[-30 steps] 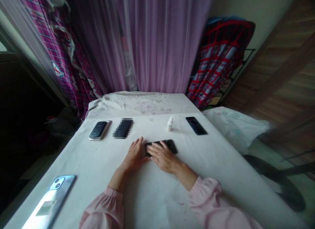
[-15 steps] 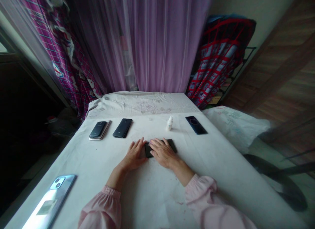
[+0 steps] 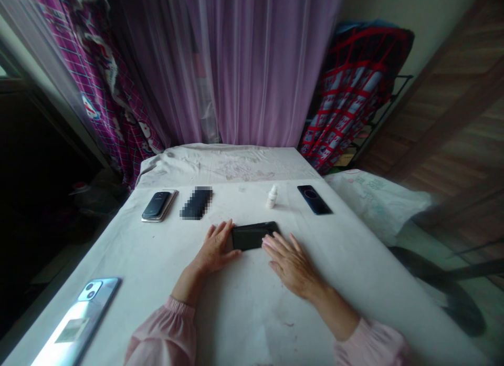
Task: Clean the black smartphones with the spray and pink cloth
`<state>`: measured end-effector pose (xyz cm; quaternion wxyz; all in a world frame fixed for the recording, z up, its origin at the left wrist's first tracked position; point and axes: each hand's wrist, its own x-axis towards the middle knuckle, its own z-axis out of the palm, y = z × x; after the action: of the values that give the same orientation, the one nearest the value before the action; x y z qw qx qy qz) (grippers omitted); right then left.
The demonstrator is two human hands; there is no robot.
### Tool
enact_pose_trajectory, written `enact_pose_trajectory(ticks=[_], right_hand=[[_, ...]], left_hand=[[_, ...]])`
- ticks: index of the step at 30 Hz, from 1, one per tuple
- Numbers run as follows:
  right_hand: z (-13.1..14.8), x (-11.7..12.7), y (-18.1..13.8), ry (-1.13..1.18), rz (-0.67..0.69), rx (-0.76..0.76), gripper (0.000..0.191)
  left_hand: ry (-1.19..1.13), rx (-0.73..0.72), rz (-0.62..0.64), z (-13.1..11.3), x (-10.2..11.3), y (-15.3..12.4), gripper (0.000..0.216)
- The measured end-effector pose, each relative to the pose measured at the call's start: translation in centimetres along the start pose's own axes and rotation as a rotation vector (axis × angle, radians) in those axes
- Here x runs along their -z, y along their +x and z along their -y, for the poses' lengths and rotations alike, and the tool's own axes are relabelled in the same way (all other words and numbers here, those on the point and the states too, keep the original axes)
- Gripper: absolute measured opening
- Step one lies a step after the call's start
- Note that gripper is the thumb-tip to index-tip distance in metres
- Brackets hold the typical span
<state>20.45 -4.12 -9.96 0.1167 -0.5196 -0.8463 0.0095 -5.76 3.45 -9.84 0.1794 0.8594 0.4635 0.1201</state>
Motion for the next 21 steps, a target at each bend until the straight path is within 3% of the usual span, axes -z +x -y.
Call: enact_pose_trajectory(ticks=[6,14,21], right_hand=[[-1.3,-0.7,-0.8,-0.066,-0.054,-0.183,0.042],[-1.9,-0.5,4.2,-0.018,-0.018,-0.317,0.041],[-0.9,-0.8,0.5,-0.054,-0.039,-0.279,0.042]], left_hand=[[0.127,0.050,-0.100,-1.4,-0.4,0.3,0.071],[0.110,0.053,-0.111,-1.0,-0.6,0.4,0.071],[0.104,0.042,-0.155,-0.8,-1.1,0.4,0.070]])
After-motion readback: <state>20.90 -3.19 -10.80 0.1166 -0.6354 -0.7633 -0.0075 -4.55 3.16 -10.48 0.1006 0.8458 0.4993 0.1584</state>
